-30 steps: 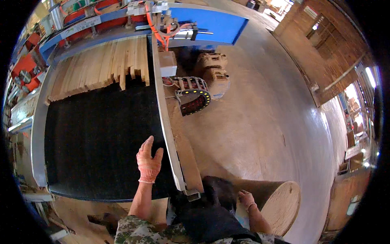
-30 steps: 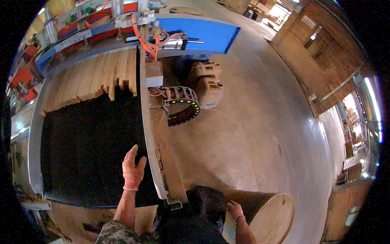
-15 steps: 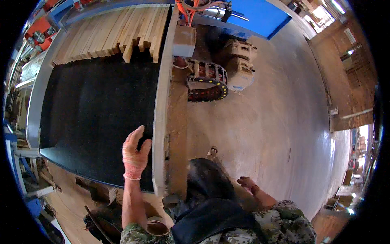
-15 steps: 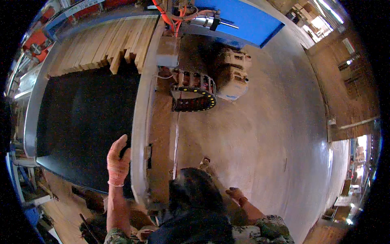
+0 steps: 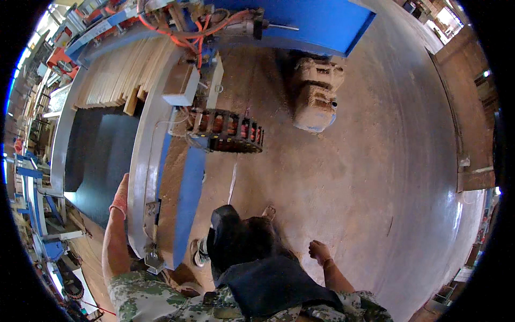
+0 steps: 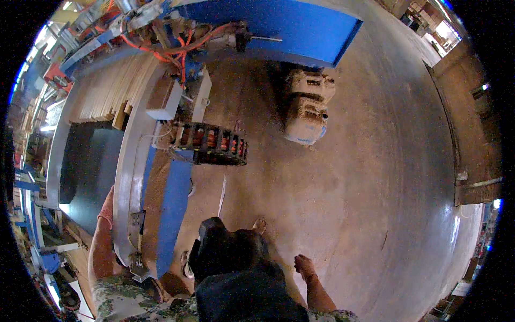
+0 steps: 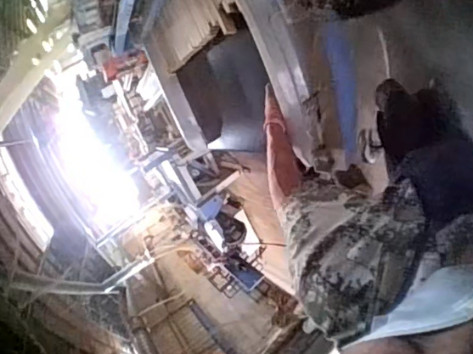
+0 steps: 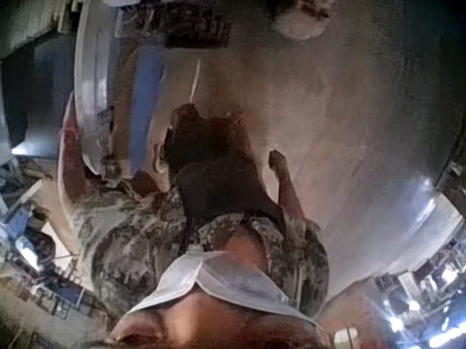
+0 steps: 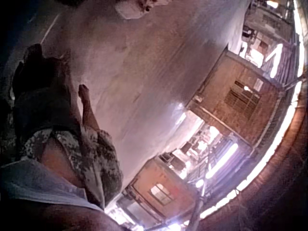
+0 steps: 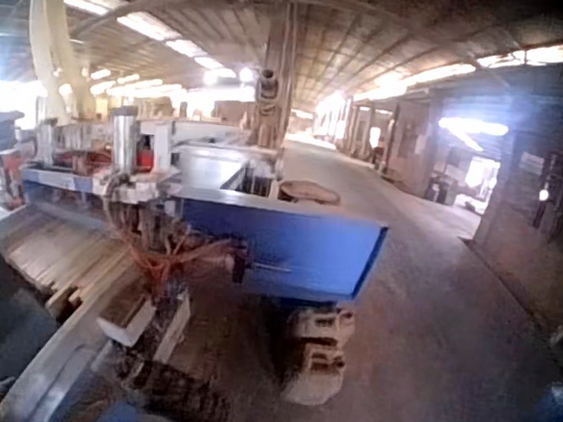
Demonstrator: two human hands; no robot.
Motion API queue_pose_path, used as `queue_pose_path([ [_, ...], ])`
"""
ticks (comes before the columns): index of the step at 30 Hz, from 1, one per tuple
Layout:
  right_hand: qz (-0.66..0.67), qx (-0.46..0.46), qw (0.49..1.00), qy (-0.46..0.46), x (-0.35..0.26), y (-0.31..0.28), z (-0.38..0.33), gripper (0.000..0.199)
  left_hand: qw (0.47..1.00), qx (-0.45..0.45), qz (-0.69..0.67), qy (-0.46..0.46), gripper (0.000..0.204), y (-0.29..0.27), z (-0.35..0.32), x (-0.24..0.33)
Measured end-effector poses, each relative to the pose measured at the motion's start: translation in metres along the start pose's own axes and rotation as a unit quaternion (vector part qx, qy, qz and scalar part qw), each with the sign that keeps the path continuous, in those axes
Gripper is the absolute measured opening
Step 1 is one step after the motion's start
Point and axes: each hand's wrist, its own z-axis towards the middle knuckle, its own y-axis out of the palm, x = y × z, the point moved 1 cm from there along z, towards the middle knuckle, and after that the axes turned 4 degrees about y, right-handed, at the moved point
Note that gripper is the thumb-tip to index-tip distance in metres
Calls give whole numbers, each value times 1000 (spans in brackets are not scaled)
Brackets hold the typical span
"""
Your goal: The person repeatedly picks up stacks of light-colored wooden planks from a table and places them onto a conveyor belt. They also handle individual planks, moving them between the table and the conveyor. The person wears pink gloves and a camouflage shirt while working in a workshop environment.
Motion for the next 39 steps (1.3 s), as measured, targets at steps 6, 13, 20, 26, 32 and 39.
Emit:
queue_pose_path([
  [6,-313,-121,930,-150,104,-109,100,11,989,-40,144,-17,42,-7,77,37],
  [13,-100,-97,990,-30,-8,-50,88,16,911,82,321,248,48,124,134,128],
  [20,-74,11,997,-24,-200,39,75,13,782,178,513,305,37,155,227,152],
  [26,-222,-70,958,-166,-258,78,121,12,730,142,641,189,33,203,174,177],
  [32,-616,-162,599,-486,-342,137,173,13,763,187,501,364,36,169,140,146],
  [39,-390,-217,867,-220,-412,105,287,18,794,142,508,300,58,164,138,165],
])
